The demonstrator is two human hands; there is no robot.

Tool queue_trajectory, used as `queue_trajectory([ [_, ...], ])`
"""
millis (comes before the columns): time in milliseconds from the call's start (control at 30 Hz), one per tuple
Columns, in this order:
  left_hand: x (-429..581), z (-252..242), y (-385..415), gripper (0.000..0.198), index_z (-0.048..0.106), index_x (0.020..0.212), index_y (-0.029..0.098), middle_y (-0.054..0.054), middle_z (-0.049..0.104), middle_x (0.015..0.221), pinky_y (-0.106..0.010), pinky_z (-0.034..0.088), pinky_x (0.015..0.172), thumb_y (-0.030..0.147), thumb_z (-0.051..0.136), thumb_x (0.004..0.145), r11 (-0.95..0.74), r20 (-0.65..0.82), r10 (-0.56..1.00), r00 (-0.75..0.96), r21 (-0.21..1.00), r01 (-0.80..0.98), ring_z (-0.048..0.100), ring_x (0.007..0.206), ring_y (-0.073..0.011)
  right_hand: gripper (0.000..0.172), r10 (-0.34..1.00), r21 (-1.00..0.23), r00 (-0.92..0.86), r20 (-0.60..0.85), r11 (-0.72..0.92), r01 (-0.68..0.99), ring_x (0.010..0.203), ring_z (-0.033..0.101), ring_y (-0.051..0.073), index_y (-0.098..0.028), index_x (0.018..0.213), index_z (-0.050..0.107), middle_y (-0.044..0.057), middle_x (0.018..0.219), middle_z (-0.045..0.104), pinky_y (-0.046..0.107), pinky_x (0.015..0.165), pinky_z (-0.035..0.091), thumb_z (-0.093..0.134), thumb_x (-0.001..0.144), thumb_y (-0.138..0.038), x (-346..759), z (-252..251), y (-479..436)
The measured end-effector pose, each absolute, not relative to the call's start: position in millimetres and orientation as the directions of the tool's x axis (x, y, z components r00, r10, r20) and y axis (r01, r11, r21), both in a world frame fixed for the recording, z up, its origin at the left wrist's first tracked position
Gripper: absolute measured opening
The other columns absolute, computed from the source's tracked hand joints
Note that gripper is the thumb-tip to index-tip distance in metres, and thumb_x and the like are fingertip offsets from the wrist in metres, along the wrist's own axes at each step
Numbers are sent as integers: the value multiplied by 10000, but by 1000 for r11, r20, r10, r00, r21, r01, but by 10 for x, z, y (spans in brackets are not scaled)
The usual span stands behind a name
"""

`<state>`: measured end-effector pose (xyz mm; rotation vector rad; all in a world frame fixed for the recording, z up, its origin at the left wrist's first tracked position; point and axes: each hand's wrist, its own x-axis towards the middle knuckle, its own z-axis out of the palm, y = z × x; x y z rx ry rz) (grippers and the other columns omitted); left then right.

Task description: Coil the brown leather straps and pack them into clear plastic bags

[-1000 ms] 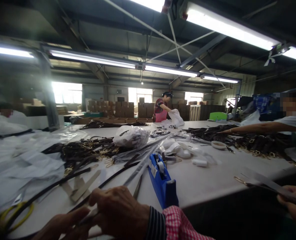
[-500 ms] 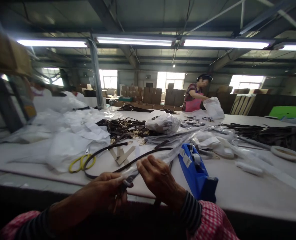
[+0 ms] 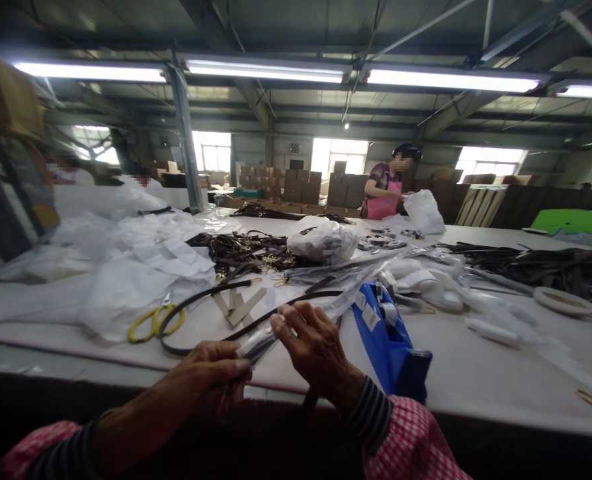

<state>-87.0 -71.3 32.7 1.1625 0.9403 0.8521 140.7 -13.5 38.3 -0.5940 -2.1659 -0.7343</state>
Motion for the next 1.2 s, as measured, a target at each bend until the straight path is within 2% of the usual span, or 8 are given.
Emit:
queue_trajectory([
  [167,-793,282,-748,329,687,841,144,-32,695,632,-171,334,442,461,774,861,223,-164,927,337,964,-143,494,445,-73,232,276,184,-530,802,730,658,1071,622,248,-143,1174,688,127,1130,750,378,877,505,481,1070,-157,1415,364,-105],
  [333,-771,244,-782,371,737,1032,136,-71,752,753,-196,469,515,415,823,802,271,-174,843,509,955,-123,632,578,-130,230,278,179,-556,783,756,630,946,645,220,-143,1133,670,79,956,749,355,801,457,446,1085,-148,1449,344,-97],
  [533,-810,400,-891,377,766,846,112,-103,754,707,-175,330,463,481,719,902,224,-186,820,542,975,-5,619,529,-114,278,297,125,-534,791,777,617,822,642,190,-163,1064,678,63,900,733,335,747,438,403,1102,-179,1510,386,-101],
  [633,-816,548,-862,353,783,827,123,-91,758,681,-206,386,520,463,725,900,103,-69,858,508,994,-38,621,545,-132,306,405,-92,-474,782,827,554,810,642,186,-182,1016,684,57,873,719,312,749,453,400,1107,-251,1466,332,-116],
  [767,-722,759,-754,299,822,909,132,-91,791,775,-264,501,694,424,784,864,-107,165,916,366,979,-174,689,698,-182,401,635,-548,-348,690,772,322,717,613,174,-197,854,679,27,766,674,278,689,463,434,1090,-410,1220,176,-201],
  [833,-626,815,-697,322,821,925,127,-94,791,784,-260,504,638,434,822,829,-123,203,942,268,950,-286,670,650,-170,471,697,-686,-293,654,710,159,689,603,165,-191,800,662,22,735,655,265,659,462,417,1084,-476,1059,128,-268],
  [967,-430,833,-599,406,806,994,120,-132,812,878,-231,488,500,449,877,769,-123,183,976,117,910,-397,693,617,-183,562,787,-834,-276,552,526,-169,560,525,129,-180,700,607,0,597,575,246,578,423,449,1040,-598,831,119,-394],
  [1200,-208,755,-511,401,791,1036,163,-87,818,910,-317,630,692,449,865,766,-293,258,950,-176,931,-217,797,844,-298,533,928,-939,-186,322,287,-192,498,295,84,-178,788,584,-78,560,360,222,459,238,542,973,-676,703,27,-424],
])
